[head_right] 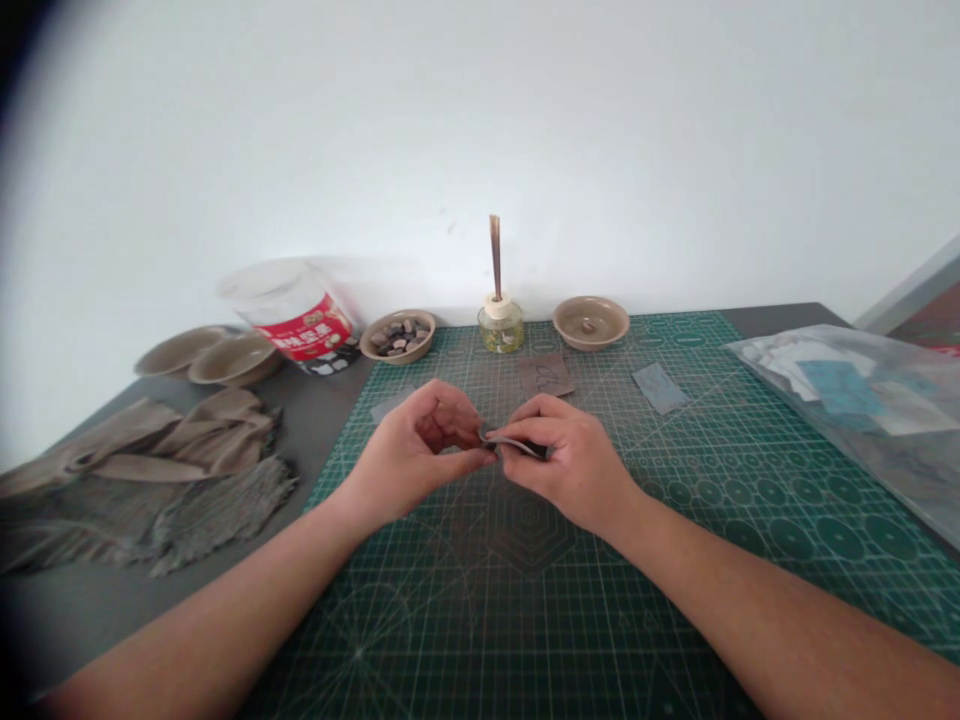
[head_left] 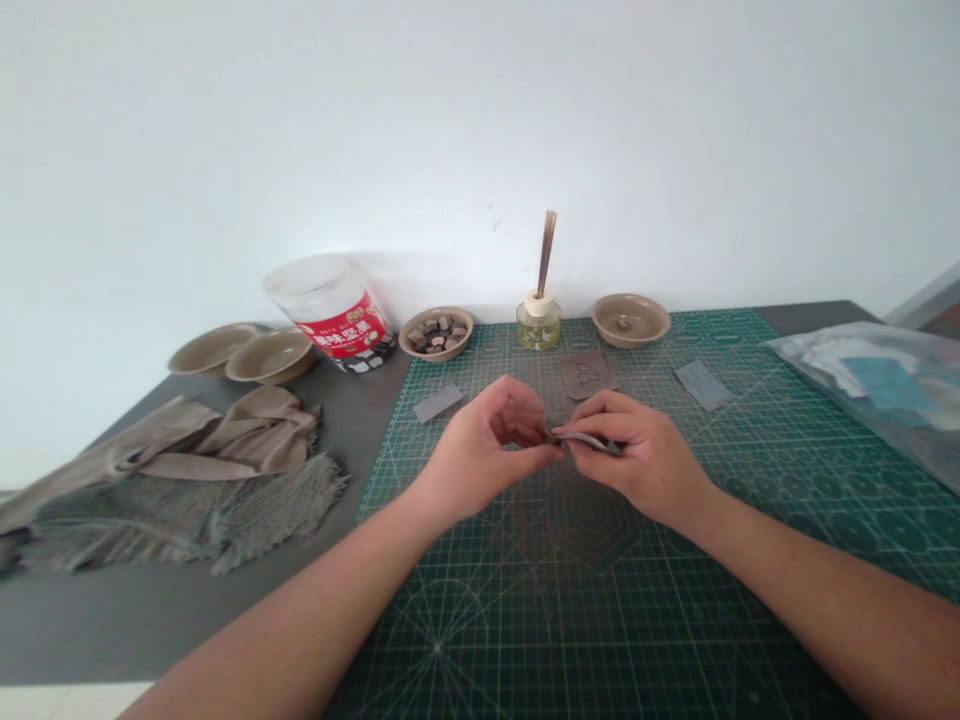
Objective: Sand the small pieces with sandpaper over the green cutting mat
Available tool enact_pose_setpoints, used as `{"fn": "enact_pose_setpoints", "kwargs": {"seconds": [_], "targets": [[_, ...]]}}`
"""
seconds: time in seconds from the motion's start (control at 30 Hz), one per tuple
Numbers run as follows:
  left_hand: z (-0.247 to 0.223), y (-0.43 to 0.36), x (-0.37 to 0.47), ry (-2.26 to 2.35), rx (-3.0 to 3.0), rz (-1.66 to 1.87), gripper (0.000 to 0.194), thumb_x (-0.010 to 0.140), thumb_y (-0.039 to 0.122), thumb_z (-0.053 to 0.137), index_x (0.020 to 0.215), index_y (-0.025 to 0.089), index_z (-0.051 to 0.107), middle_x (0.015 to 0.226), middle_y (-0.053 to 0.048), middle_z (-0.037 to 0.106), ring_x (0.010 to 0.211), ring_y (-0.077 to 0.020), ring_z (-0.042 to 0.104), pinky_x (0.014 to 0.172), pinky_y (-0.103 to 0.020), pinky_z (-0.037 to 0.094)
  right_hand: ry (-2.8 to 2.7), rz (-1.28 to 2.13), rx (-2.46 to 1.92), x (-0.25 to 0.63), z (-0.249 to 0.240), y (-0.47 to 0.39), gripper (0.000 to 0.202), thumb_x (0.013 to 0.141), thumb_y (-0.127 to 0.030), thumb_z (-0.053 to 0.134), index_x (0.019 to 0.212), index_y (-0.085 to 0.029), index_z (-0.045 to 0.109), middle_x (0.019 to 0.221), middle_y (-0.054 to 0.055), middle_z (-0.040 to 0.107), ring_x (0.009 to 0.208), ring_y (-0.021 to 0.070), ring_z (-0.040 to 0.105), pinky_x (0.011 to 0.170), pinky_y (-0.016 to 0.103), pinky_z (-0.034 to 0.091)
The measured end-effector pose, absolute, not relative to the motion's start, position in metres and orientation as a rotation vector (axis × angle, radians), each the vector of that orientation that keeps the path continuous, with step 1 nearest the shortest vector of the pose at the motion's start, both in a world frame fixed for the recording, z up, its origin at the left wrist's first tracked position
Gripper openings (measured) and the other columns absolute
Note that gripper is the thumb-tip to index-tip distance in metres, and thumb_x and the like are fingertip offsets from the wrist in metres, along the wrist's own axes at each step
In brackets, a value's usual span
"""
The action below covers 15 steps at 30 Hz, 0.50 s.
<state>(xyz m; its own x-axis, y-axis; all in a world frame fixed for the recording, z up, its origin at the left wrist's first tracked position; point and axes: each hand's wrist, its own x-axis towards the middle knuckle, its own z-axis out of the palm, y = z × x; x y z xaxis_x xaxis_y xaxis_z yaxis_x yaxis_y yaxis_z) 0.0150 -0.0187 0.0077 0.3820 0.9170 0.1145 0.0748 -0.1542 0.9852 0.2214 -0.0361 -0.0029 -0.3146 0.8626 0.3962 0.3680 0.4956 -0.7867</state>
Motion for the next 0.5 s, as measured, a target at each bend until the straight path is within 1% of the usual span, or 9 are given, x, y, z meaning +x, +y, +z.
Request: {"fn": "enact_pose_setpoints", "kwargs": {"seconds": [0.07, 0.1, 0.23, 0.37, 0.5], "targets": [[0.0068, -0.0190, 0.0149, 0.901, 1.559, 0.972, 0.033, 0.072, 0.015, 0.080, 0.094, 0.019, 0.056, 0.091, -0.002, 0.071, 0.083, -0.0158, 0.071, 0.079, -0.030, 0.059, -1.913, 0.747, -0.998, 0.2214, -0.0030, -0.0364, 0.021, 0.083, -0.018, 0.071, 0.099, -0.027, 0.080, 0.094, 0.002, 0.071, 0.081, 0.0157, 0.066, 0.068, 0.027, 0.051], [0.0067, -0.0190, 0.0149, 0.900, 1.561, 0.973, 0.033, 0.072, 0.014, 0.080, 0.094, 0.019, 0.057, 0.092, -0.002, 0.071, 0.083, -0.0157, 0.071, 0.079, -0.030, 0.058, -1.916, 0.735, -0.996, 0.2214, -0.0032, -0.0362, 0.021, 0.083, -0.018, 0.070, 0.100, -0.027, 0.080, 0.095, 0.003, 0.071, 0.081, 0.0157, 0.066, 0.068, 0.027, 0.052], [0.0084, -0.0202, 0.0157, 0.941, 1.548, 0.942, 0.037, 0.070, 0.018, 0.083, 0.095, 0.019, 0.055, 0.083, 0.001, 0.069, 0.074, -0.0134, 0.068, 0.068, -0.025, 0.056, -1.901, 0.691, -1.008, 0.2224, -0.0045, -0.0344, 0.021, 0.082, -0.017, 0.071, 0.099, -0.027, 0.080, 0.092, 0.002, 0.071, 0.081, 0.0156, 0.067, 0.070, 0.027, 0.052], [0.0105, -0.0228, 0.0169, 0.940, 1.589, 0.962, 0.032, 0.073, 0.017, 0.082, 0.093, 0.019, 0.057, 0.087, 0.000, 0.069, 0.079, -0.0127, 0.068, 0.073, -0.025, 0.057, -1.938, 0.726, -0.954, 0.2239, -0.0048, -0.0336, 0.020, 0.082, -0.017, 0.073, 0.098, -0.025, 0.080, 0.091, 0.002, 0.071, 0.080, 0.0142, 0.067, 0.069, 0.026, 0.052], [0.0094, -0.0234, 0.0157, 0.962, 1.655, 0.959, 0.028, 0.075, 0.020, 0.081, 0.090, 0.018, 0.057, 0.082, 0.001, 0.067, 0.073, -0.0116, 0.065, 0.067, -0.024, 0.055, -1.923, 0.665, -0.978, 0.2241, -0.0044, -0.0337, 0.020, 0.082, -0.015, 0.072, 0.099, -0.023, 0.080, 0.090, 0.002, 0.071, 0.080, 0.0137, 0.066, 0.070, 0.025, 0.052]]}}
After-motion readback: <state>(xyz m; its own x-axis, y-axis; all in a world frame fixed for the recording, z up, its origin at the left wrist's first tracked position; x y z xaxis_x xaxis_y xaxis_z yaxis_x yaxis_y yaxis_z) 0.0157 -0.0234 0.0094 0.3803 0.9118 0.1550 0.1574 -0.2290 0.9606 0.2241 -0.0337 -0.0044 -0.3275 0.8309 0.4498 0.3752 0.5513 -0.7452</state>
